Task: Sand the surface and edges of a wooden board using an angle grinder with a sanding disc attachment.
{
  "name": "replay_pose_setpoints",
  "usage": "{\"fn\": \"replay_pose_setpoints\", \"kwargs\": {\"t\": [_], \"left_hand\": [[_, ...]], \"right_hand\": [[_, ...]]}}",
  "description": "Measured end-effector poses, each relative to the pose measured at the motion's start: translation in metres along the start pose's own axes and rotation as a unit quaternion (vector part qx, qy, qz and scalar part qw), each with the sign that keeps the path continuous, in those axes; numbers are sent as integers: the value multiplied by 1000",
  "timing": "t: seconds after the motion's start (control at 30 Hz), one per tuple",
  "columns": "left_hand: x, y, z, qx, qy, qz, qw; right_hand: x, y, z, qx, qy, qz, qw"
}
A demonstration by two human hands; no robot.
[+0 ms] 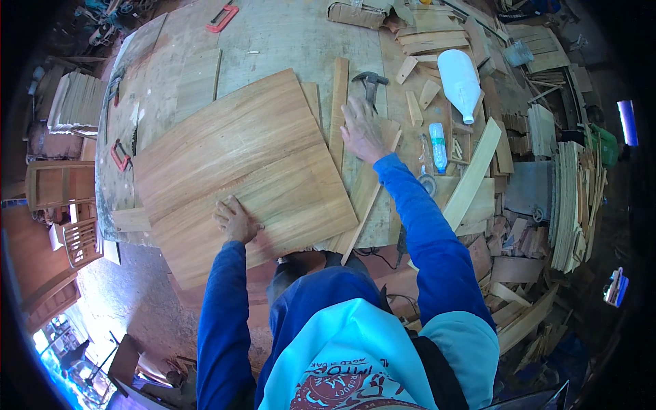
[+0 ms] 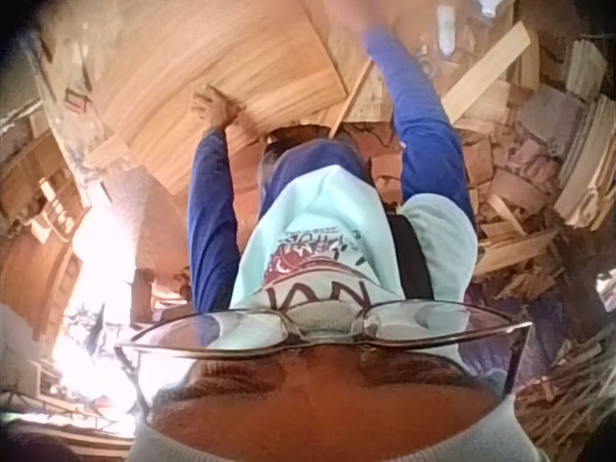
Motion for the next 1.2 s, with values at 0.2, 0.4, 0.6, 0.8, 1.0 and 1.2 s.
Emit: {"fn": "replay_pose_setpoints", "kwargs": {"t": [0.2,0.4,0.6,0.8,1.0,1.2], "left_hand": [[-66,42,-47,-194,-323,-315,871],[-131,123,-145,-324,-636,7,700],[-62,115,-66,-89,-375,173,907],[-93,129,-181,-27,-633,-112,765],[61,100,-143,-213,-262,-372,865],[186,-82,-88,-260,-257,145,919]], "right_hand": [[75,-10,-65,67,107,43,991],[145,71,-81,119,311,61,941],[169,198,-65,-154,237,140,949],[210,118,-121,-23,282,264,922],[56,25,-300,-49,-263,170,948],[-20,-28,-403,-55,-422,13,905]]}}
Point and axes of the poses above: each hand's wrist, its own z-axis towards the middle knuckle, its own y-axis out of the back of the hand, x = y × z, the point moved 1 cm from there along z, towards the middle knuckle, and after that the axes turned 1 degree about x, right-handed, at the moved point
